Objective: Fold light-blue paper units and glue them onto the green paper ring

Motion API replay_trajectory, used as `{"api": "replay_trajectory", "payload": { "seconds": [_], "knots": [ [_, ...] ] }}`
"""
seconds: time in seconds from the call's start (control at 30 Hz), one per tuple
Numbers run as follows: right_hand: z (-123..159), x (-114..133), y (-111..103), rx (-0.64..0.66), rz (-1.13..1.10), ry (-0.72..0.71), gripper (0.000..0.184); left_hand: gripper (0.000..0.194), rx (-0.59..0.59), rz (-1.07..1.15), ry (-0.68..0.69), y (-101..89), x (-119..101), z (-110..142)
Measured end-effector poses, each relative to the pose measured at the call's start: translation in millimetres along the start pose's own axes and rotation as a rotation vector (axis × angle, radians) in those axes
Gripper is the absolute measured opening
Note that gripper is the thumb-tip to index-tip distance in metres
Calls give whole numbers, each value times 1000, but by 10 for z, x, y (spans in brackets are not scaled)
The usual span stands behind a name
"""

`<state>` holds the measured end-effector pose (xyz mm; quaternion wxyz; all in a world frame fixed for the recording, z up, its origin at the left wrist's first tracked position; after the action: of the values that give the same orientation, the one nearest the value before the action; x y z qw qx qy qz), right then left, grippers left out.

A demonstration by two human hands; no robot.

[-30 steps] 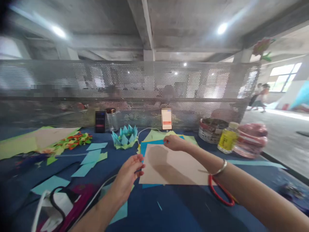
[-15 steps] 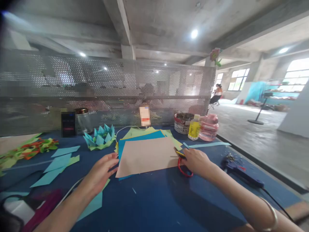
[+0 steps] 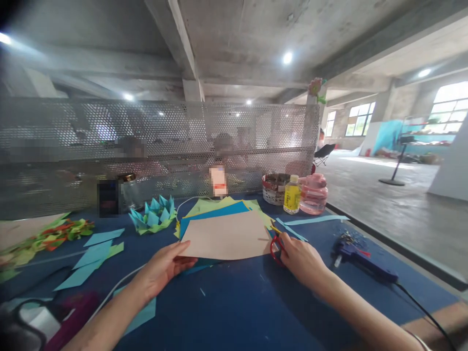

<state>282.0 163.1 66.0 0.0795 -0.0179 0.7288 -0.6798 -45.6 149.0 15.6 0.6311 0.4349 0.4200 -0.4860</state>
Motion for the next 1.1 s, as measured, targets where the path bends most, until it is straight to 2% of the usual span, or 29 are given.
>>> {"api": "replay_trajectory", "payload": {
  "seconds": [0.17,0.33,0.53,0.63,0.73,0.83,0.93,1.1],
  "knots": [
    [-71,-224,22,-14,51,79,32,29,26,-165,12,69,21,-16],
    [-144,-377,96,-3,85,116,30,30,-20,-372,203,38,-215,65],
    [-126,-164,-201,-189,14,-3,30,25,-24,-624,590,36,-653,543],
    [-171,9,-311,-213,-93,-98,31,29,-93,-623,820,-23,-849,821],
    [-267,164,-323,-200,-216,-201,32,24,-168,-596,949,-90,-957,972],
    [-411,256,-271,-174,-338,-256,35,14,-208,-586,966,-125,-1006,1017],
    [-582,305,-204,-126,-439,-256,33,10,-234,-544,927,-160,-1031,1034],
    [-755,400,-151,-54,-514,-258,33,23,-224,-369,795,-210,-1013,969]
  ]
}}
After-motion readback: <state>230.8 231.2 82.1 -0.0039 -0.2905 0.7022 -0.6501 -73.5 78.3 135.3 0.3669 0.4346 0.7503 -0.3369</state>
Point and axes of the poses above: each hand's wrist, its own z-axis away from the middle knuckle, its own y-axis out of the palm, x = y × z, the point moved 8 cm from there along -z, towards the middle knuckle
